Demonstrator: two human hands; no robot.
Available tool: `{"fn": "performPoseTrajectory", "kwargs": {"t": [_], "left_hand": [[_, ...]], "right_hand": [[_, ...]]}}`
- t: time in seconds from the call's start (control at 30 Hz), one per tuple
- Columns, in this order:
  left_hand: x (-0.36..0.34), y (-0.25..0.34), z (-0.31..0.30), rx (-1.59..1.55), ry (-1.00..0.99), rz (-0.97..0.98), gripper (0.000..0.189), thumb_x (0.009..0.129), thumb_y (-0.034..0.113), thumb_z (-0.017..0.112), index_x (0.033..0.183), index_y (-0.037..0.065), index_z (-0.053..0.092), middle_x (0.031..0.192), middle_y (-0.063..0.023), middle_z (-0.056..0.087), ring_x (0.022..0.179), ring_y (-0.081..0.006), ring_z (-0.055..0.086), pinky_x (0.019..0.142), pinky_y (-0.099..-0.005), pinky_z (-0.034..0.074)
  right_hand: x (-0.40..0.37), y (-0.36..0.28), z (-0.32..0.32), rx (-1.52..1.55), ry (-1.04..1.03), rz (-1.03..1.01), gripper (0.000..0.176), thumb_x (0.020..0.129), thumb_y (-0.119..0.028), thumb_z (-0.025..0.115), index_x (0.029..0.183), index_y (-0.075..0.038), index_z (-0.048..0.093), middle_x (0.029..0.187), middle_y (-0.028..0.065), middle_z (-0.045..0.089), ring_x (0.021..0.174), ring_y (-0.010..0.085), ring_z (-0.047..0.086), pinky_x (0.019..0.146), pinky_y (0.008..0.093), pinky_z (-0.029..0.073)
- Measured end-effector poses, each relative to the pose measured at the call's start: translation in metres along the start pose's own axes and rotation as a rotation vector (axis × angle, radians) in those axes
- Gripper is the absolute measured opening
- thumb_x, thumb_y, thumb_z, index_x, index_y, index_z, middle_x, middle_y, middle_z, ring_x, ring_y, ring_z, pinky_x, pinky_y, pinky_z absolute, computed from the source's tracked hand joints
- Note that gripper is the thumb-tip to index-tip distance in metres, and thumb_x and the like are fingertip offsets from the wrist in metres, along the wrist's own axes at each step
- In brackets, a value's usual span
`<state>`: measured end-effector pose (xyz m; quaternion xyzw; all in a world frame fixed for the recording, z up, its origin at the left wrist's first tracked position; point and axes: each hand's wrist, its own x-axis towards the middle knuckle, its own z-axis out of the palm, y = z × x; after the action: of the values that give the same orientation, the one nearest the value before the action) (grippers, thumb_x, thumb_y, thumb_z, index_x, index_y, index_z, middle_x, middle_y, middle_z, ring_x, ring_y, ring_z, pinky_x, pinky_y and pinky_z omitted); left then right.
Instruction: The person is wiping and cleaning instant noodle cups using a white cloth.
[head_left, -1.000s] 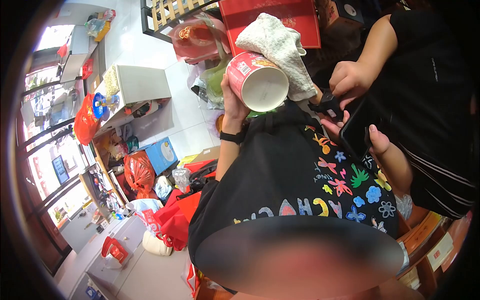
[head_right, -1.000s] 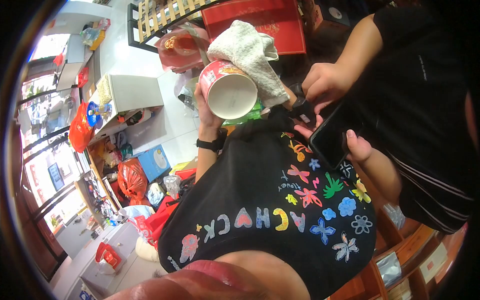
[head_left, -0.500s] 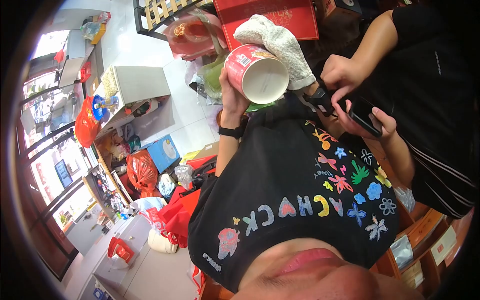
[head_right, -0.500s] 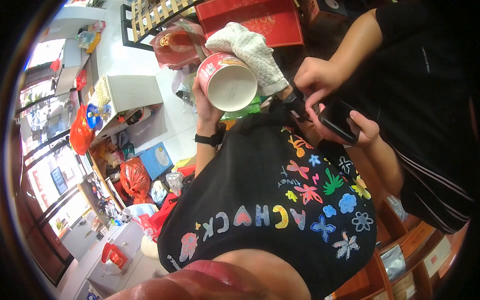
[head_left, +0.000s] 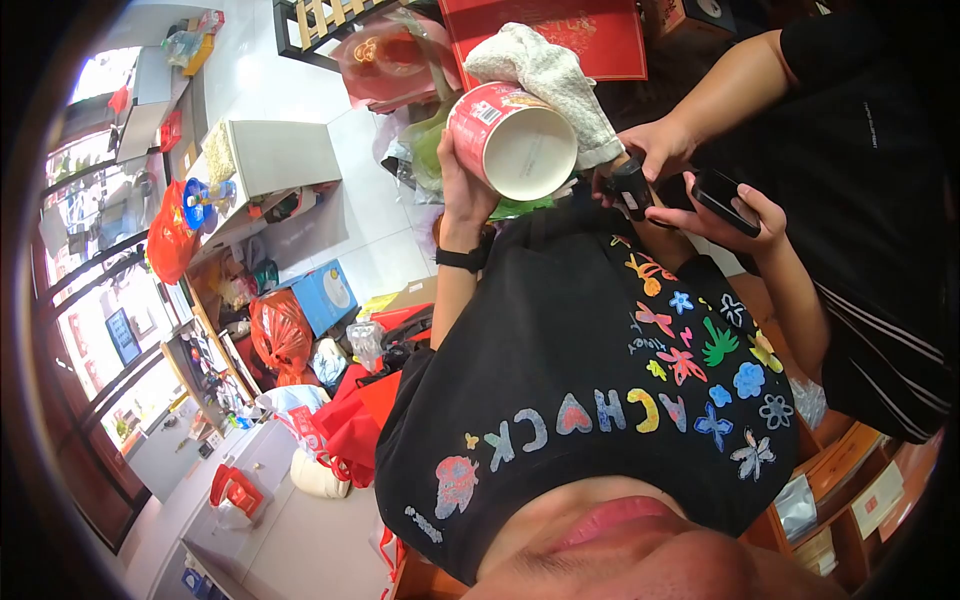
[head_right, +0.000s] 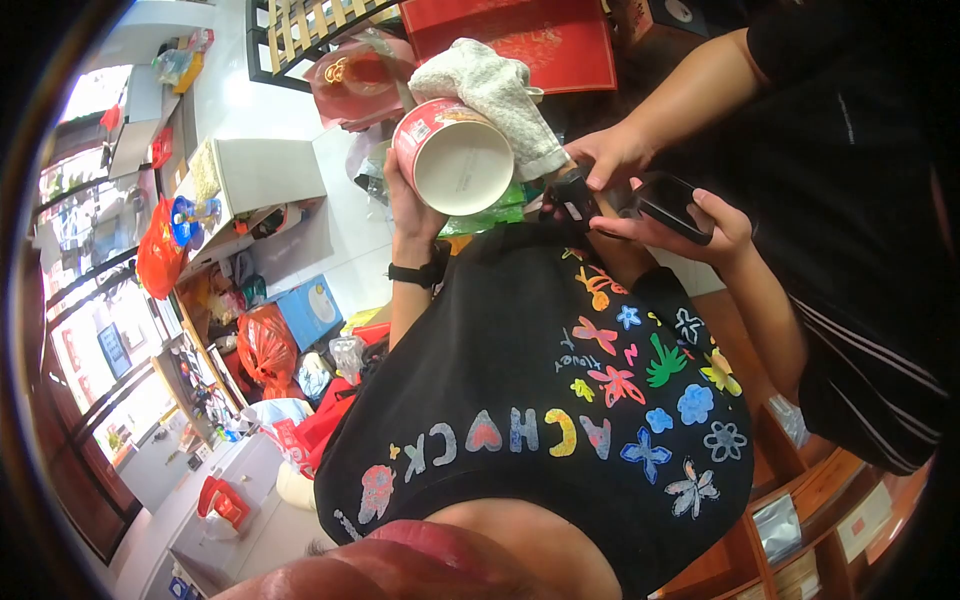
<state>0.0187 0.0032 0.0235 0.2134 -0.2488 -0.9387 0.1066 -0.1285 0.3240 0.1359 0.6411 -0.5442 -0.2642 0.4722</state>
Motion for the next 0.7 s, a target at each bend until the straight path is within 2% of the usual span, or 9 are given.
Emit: {"fn": "performPoseTrajectory", "kwargs": {"t": [0.07, 0.17, 0.33, 0.43, 0.5, 0.53, 0.63, 0.7], "left_hand": [[-0.001, 0.002, 0.000, -0.001, 0.006, 0.017, 0.071, 0.095, 0.059, 0.036, 0.139, 0.004, 0.039, 0.134, -0.0157, 0.051, 0.121, -0.0299, 0.053, 0.102, -0.0438, 0.045], [-0.001, 0.007, -0.005, -0.021, 0.019, 0.029, 0.071, 0.095, 0.060, 0.036, 0.139, 0.004, 0.038, 0.134, -0.0158, 0.051, 0.121, -0.0298, 0.053, 0.102, -0.0437, 0.045], [0.000, 0.011, -0.011, -0.049, 0.002, 0.044, 0.072, 0.095, 0.060, 0.035, 0.139, 0.004, 0.038, 0.134, -0.0159, 0.051, 0.121, -0.0297, 0.053, 0.101, -0.0438, 0.045], [0.000, 0.011, -0.012, -0.041, 0.005, 0.043, 0.072, 0.095, 0.061, 0.034, 0.139, 0.004, 0.039, 0.133, -0.0160, 0.052, 0.120, -0.0295, 0.054, 0.101, -0.0435, 0.046], [-0.002, 0.012, -0.011, -0.043, 0.009, 0.039, 0.072, 0.095, 0.061, 0.034, 0.138, 0.004, 0.039, 0.133, -0.0162, 0.052, 0.120, -0.0295, 0.054, 0.100, -0.0434, 0.046], [-0.001, 0.013, -0.011, -0.045, 0.004, 0.039, 0.071, 0.095, 0.060, 0.034, 0.139, 0.004, 0.039, 0.133, -0.0162, 0.052, 0.120, -0.0295, 0.053, 0.101, -0.0435, 0.046], [0.001, 0.012, -0.006, -0.049, -0.014, 0.043, 0.070, 0.096, 0.059, 0.035, 0.139, 0.004, 0.039, 0.133, -0.0165, 0.051, 0.121, -0.0296, 0.053, 0.101, -0.0440, 0.046], [0.003, 0.011, -0.002, -0.047, -0.011, 0.056, 0.070, 0.096, 0.058, 0.036, 0.139, 0.004, 0.038, 0.134, -0.0170, 0.051, 0.121, -0.0297, 0.053, 0.101, -0.0444, 0.045]], "right_hand": [[-0.001, -0.020, 0.008, 0.079, -0.015, 0.181, 0.059, 0.085, -0.072, 0.045, 0.128, -0.032, 0.056, 0.110, -0.0160, 0.063, 0.091, -0.0090, 0.055, 0.081, 0.0203, 0.039], [0.008, -0.031, 0.017, 0.261, 0.021, 0.348, 0.048, 0.090, -0.067, 0.043, 0.119, -0.034, 0.062, 0.110, -0.0155, 0.064, 0.086, -0.0069, 0.057, 0.082, 0.0198, 0.040], [-0.004, -0.047, 0.030, 0.273, -0.005, 0.378, 0.051, 0.090, -0.066, 0.044, 0.129, -0.037, 0.056, 0.119, -0.0152, 0.060, 0.094, -0.0026, 0.058, 0.081, 0.0216, 0.042], [0.000, -0.047, 0.018, 0.134, -0.066, 0.334, 0.052, 0.090, -0.052, 0.051, 0.138, -0.032, 0.048, 0.126, -0.0107, 0.058, 0.102, 0.0020, 0.057, 0.082, 0.0227, 0.045], [0.009, -0.035, 0.010, -0.157, -0.098, 0.077, 0.060, 0.089, -0.037, 0.053, 0.146, -0.027, 0.037, 0.132, -0.0057, 0.054, 0.108, 0.0046, 0.055, 0.085, 0.0242, 0.046], [0.013, -0.021, 0.010, -0.382, -0.095, -0.171, 0.066, 0.088, -0.028, 0.052, 0.150, -0.024, 0.029, 0.135, -0.0029, 0.051, 0.110, 0.0056, 0.054, 0.087, 0.0252, 0.046], [0.025, -0.007, 0.004, -0.843, -0.134, -0.497, 0.085, 0.080, -0.005, 0.044, 0.155, -0.014, 0.006, 0.151, 0.0040, 0.034, 0.118, 0.0070, 0.049, 0.094, 0.0242, 0.042], [0.028, -0.011, 0.006, -0.876, -0.146, -0.467, 0.085, 0.079, -0.008, 0.045, 0.154, -0.009, 0.006, 0.155, 0.0068, 0.026, 0.125, 0.0097, 0.041, 0.099, 0.0247, 0.037]]}}
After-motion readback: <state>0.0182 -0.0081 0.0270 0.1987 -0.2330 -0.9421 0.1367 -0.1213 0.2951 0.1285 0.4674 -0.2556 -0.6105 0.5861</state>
